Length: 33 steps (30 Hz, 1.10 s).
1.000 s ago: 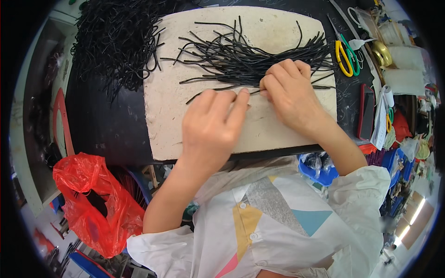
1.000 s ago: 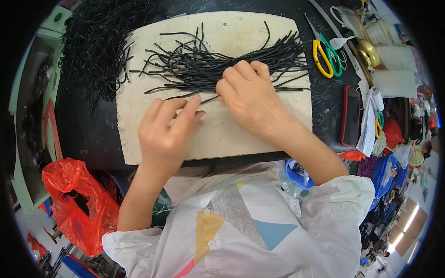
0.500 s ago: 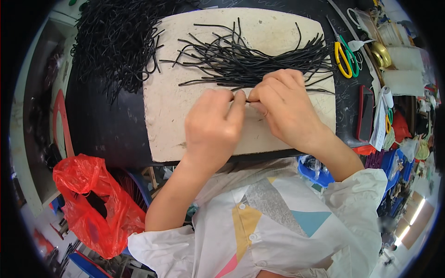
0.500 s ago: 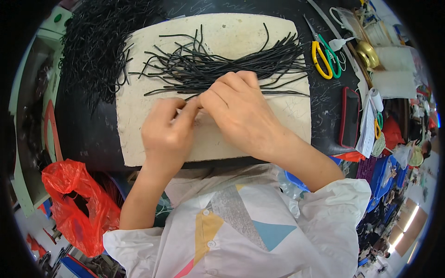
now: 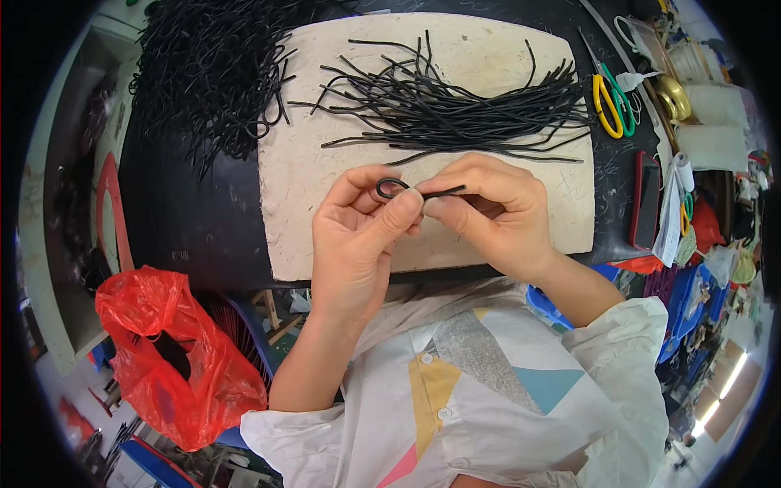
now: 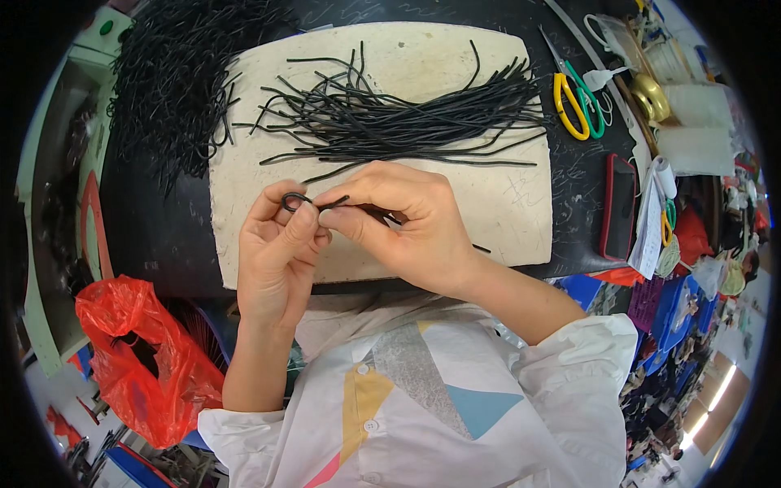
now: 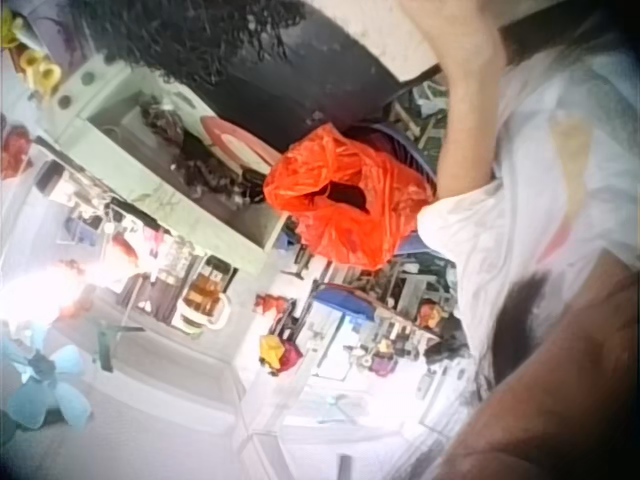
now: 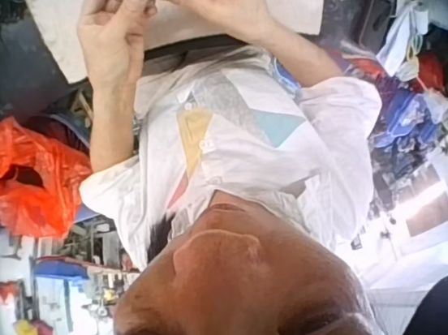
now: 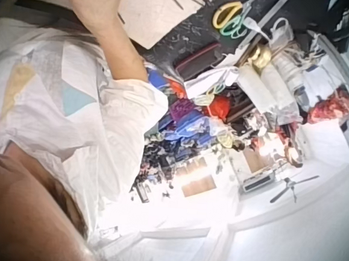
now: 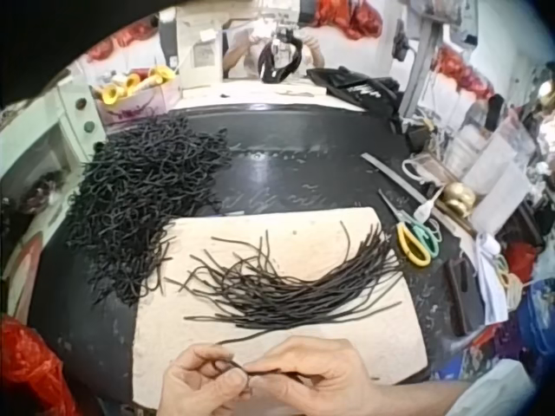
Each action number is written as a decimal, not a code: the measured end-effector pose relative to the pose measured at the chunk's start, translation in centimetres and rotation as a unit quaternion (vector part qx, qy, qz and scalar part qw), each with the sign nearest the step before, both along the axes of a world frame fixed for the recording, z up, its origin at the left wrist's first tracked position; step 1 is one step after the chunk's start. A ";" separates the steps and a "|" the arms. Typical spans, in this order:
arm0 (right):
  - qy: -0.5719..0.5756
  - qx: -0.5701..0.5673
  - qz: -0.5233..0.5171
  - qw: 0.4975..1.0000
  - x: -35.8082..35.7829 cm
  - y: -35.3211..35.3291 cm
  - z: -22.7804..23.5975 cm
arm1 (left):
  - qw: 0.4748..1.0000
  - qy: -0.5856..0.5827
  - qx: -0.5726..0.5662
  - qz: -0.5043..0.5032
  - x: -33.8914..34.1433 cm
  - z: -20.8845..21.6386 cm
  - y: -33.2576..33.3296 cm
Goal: The recorder is assembling small black lace or strap loops by hand, tying knots and organizing finished pieces.
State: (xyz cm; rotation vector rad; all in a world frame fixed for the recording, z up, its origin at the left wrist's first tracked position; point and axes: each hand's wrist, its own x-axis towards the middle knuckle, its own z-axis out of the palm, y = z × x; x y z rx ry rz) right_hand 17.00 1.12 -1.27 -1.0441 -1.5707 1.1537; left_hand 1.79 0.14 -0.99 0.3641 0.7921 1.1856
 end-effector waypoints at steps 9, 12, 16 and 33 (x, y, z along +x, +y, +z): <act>0.124 -0.223 0.009 0.967 0.1 -0.5 1.5 | 0.984 0.154 0.059 -0.064 -1.3 0.1 -0.4; 0.111 -0.234 -0.004 0.966 0.1 -0.5 1.5 | 0.968 0.225 0.097 -0.047 -1.3 0.5 -0.7; -0.227 0.101 0.043 0.968 1.5 0.0 1.5 | 0.933 0.318 0.168 0.021 -1.8 1.0 -0.8; 0.153 -0.257 0.001 0.954 0.2 -0.2 -0.1 | 0.975 0.202 0.088 0.010 -1.0 -0.9 -1.8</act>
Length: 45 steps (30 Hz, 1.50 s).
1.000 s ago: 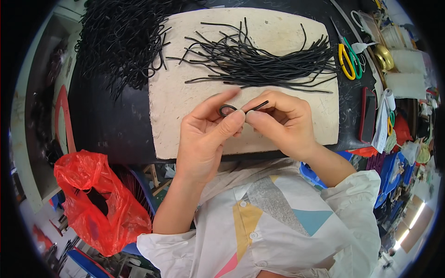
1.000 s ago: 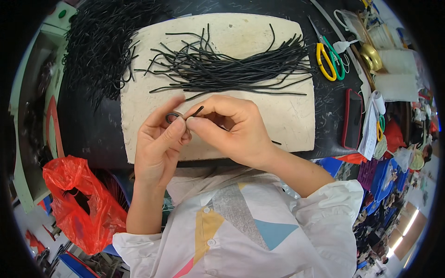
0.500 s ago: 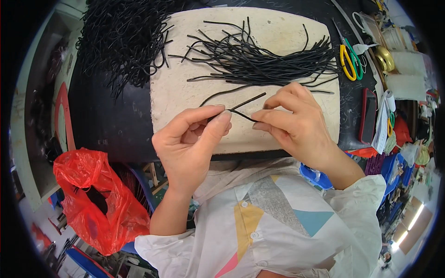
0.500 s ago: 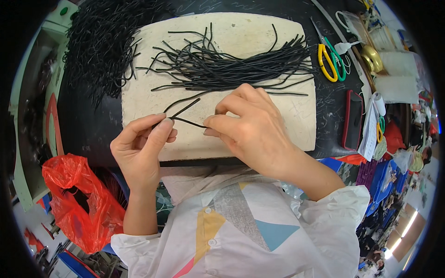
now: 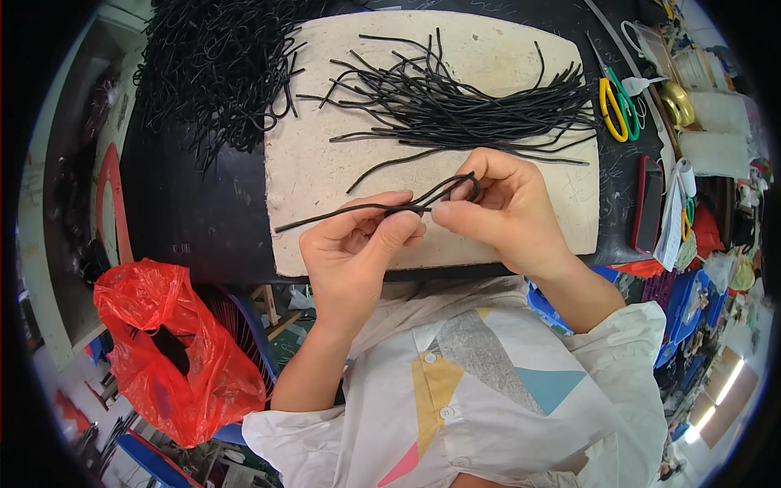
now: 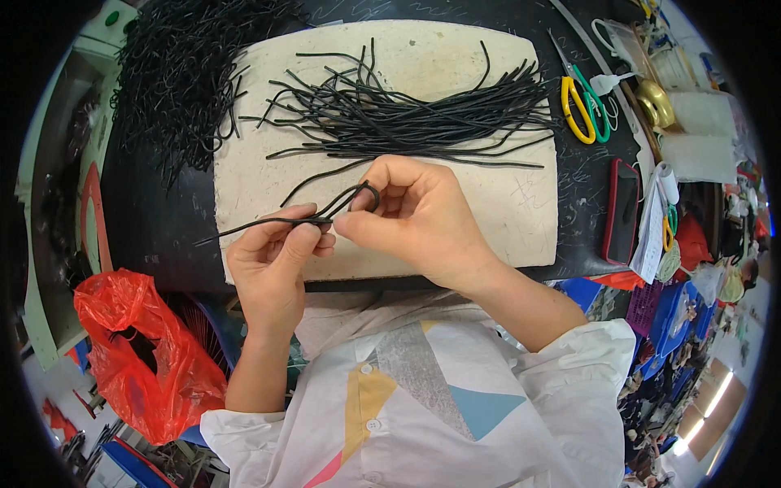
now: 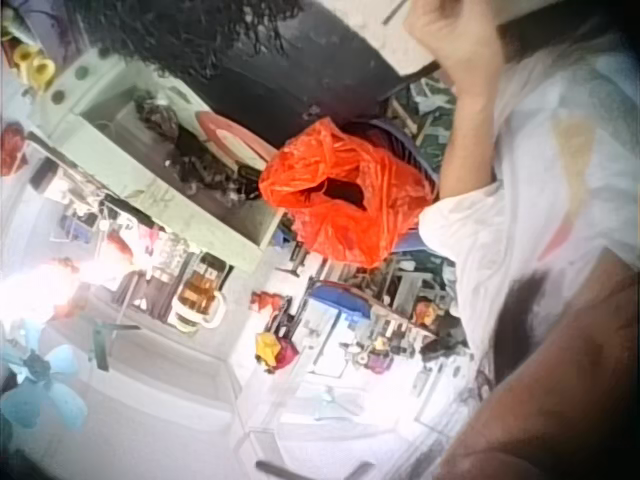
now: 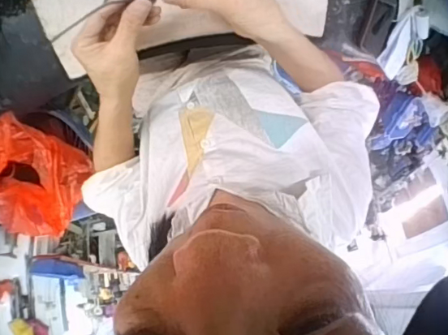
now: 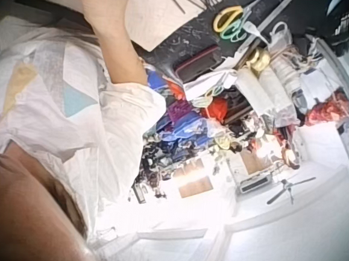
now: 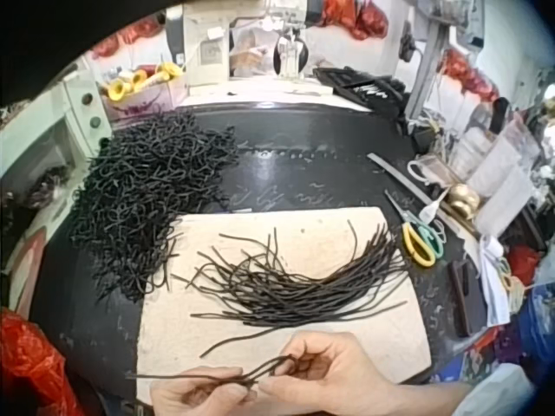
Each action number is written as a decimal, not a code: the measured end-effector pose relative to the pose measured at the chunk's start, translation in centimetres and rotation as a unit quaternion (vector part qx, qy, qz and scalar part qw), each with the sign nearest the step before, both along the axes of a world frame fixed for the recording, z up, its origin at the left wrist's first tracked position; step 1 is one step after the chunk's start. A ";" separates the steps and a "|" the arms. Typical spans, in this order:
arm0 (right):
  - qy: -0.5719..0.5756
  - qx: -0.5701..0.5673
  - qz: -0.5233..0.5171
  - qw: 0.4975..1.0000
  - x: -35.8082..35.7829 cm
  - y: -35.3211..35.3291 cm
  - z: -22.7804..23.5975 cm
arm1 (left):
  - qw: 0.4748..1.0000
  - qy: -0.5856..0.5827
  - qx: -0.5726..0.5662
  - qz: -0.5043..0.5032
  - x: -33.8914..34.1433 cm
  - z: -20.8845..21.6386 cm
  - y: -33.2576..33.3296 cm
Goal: The recorder is assembling small black lace or strap loops by hand, tying knots and organizing finished pieces.
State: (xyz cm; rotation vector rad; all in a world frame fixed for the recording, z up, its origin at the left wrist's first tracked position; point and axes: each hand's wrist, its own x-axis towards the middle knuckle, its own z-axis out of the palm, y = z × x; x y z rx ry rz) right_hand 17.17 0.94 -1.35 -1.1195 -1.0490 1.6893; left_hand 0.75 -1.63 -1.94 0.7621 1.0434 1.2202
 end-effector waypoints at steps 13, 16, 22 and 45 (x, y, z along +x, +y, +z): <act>-0.173 0.278 0.214 0.920 -1.7 3.4 3.2 | 0.975 0.041 -0.091 -0.196 -0.3 0.0 -0.5; -0.112 0.147 0.099 0.978 -1.0 3.8 3.4 | 0.980 -0.010 -0.105 -0.171 -0.8 0.7 -0.6; -0.327 0.464 -0.036 0.823 0.4 1.1 -0.8 | 0.980 -0.188 -0.054 0.045 -0.4 0.3 -0.4; -0.053 -0.007 0.129 0.990 -0.1 -0.3 1.0 | 0.995 0.040 -0.005 -0.095 -1.4 0.5 -0.2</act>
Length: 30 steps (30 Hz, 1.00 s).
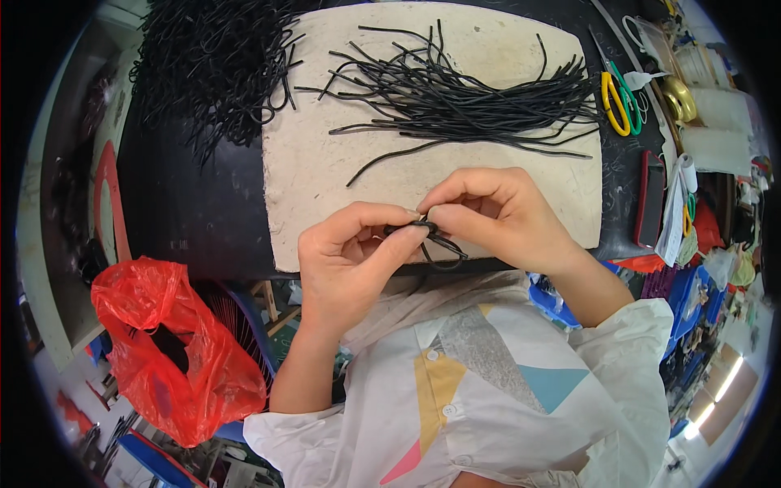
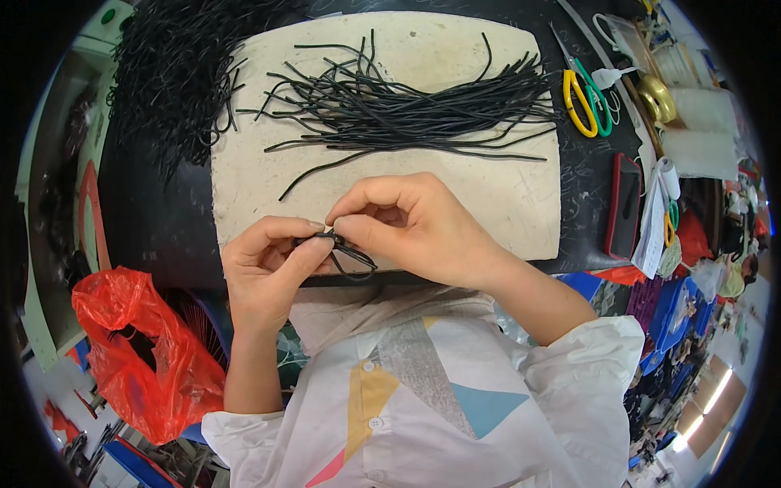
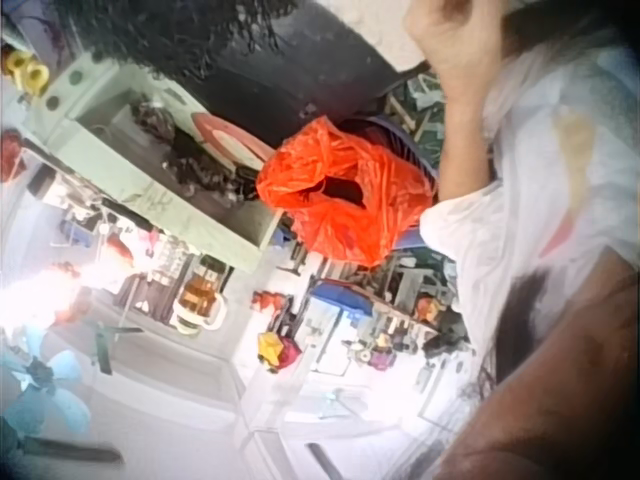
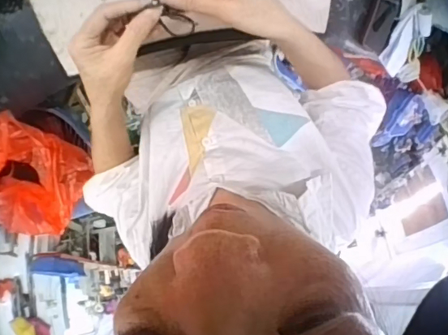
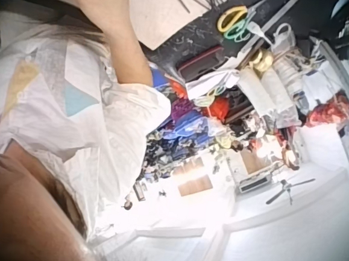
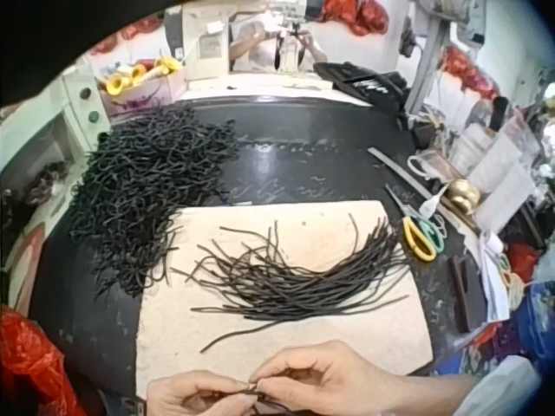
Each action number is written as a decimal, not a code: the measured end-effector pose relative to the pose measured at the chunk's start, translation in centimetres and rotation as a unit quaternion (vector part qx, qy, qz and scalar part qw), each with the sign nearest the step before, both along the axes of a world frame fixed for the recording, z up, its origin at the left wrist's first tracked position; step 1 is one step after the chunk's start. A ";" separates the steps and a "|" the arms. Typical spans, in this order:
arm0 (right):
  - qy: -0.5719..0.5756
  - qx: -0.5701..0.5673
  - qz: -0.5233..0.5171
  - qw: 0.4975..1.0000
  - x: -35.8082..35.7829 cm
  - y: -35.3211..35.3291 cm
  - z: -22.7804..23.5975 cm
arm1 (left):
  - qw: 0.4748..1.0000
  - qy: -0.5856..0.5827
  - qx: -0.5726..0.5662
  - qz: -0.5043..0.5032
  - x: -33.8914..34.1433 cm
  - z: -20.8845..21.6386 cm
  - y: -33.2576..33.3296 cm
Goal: The recorder is assembling small black lace or strap loops by hand, tying knots and organizing finished pieces.
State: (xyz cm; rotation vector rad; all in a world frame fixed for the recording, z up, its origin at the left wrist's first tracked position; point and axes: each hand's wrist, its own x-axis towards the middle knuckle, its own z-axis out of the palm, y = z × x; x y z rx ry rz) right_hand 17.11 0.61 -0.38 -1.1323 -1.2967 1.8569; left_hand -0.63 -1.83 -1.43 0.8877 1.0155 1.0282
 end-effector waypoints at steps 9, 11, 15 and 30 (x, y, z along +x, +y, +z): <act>-0.187 0.301 -0.024 0.935 0.0 -0.3 0.1 | 0.997 0.056 -0.037 -0.029 -0.3 -0.2 0.0; -0.179 0.325 -0.046 0.927 -0.1 -0.4 -0.2 | 0.998 0.023 -0.043 -0.050 -0.4 -0.5 -0.1; -0.170 0.301 -0.051 0.937 0.3 -0.7 -0.7 | 0.992 -0.056 -0.100 0.055 -0.5 0.0 0.4; -0.043 0.077 -0.058 0.994 0.4 0.9 0.2 | 0.989 0.097 0.110 0.032 0.3 0.1 -0.5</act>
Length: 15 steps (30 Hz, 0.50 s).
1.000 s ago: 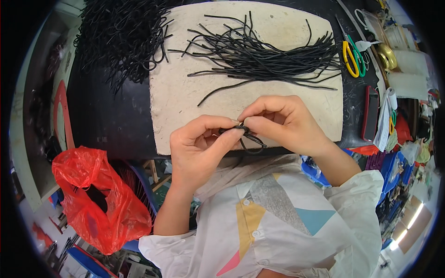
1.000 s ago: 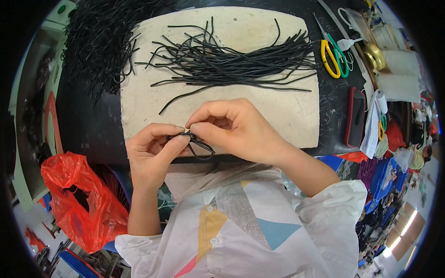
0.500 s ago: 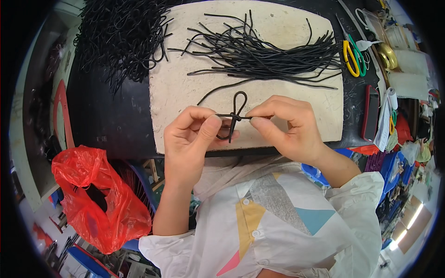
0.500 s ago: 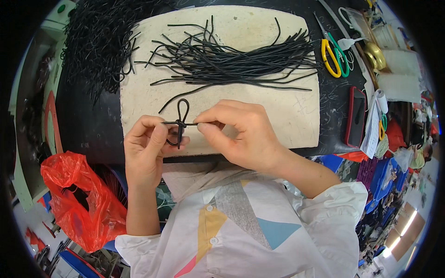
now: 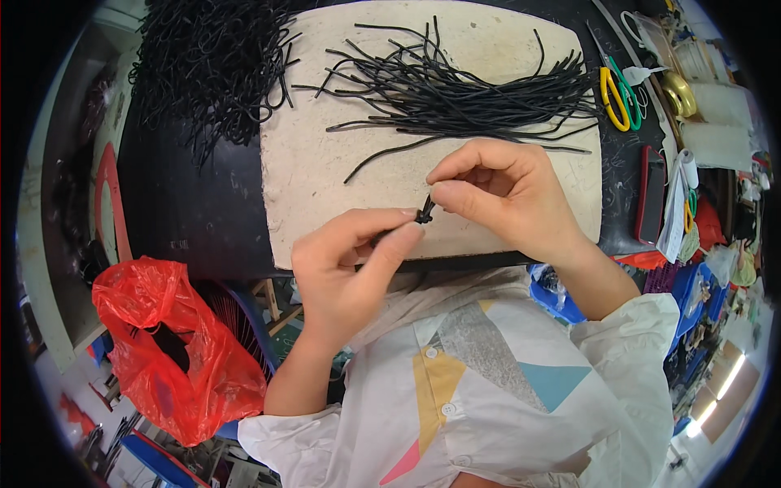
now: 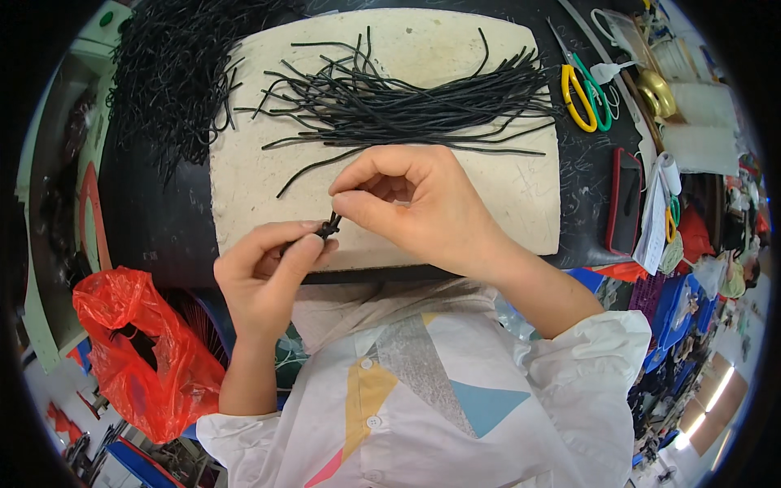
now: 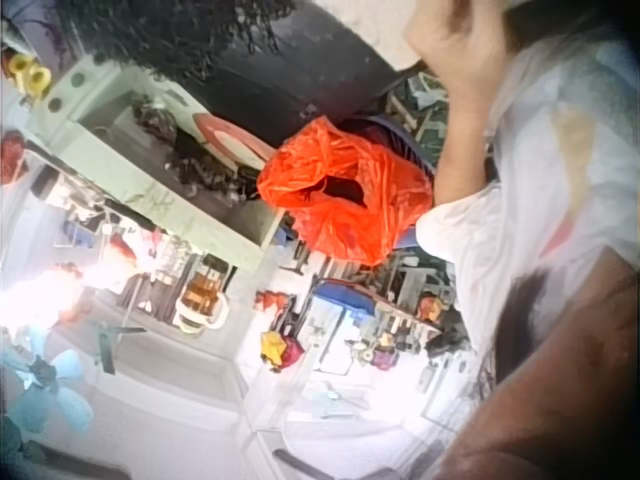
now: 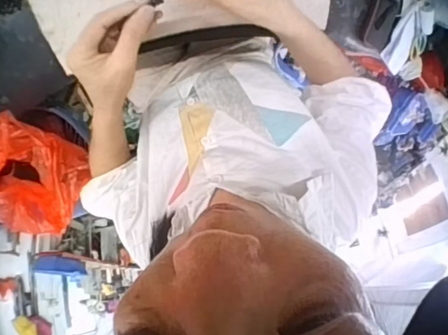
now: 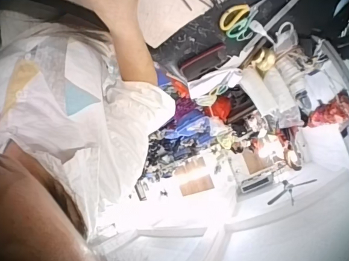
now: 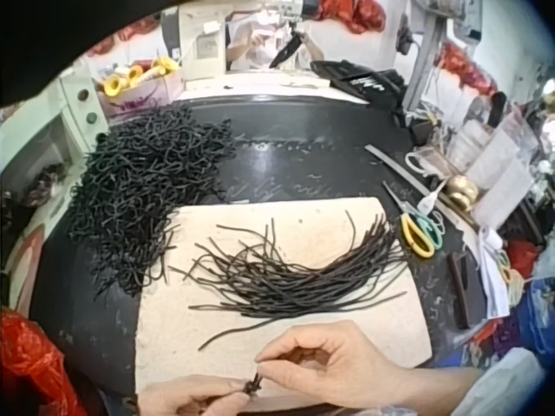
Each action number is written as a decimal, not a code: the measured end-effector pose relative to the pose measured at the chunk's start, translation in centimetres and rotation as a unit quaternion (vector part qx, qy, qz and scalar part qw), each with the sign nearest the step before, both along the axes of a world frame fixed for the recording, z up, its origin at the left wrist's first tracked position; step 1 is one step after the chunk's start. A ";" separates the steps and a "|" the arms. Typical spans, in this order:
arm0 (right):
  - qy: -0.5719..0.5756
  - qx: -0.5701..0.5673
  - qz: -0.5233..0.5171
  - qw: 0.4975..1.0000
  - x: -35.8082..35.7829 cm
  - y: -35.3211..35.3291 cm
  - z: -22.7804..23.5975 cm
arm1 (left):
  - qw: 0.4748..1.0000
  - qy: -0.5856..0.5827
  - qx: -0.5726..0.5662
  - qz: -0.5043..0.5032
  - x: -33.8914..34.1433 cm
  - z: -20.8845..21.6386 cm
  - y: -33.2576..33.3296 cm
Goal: The recorder is assembling small black lace or strap loops by hand, tying knots and organizing finished pieces.
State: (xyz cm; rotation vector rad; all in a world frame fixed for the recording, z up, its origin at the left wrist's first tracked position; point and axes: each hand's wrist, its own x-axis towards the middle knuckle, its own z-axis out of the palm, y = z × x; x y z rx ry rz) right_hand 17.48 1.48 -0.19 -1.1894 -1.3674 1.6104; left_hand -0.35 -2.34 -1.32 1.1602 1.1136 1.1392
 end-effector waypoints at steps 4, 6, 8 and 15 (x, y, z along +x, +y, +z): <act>0.007 0.030 -0.011 0.999 -0.2 0.0 0.0 | 0.953 -0.162 -0.253 -0.030 -0.7 0.4 0.7; -0.017 0.072 0.009 0.997 -0.1 0.0 -0.1 | 0.943 -0.183 -0.275 -0.048 -0.9 0.2 0.6; -0.033 0.102 0.029 0.994 -0.1 -0.1 -0.1 | 0.938 -0.197 -0.281 -0.054 -0.9 0.0 0.4; -0.068 0.098 0.047 0.992 -0.1 -0.1 0.2 | 0.943 -0.183 -0.278 -0.025 -0.6 0.2 0.6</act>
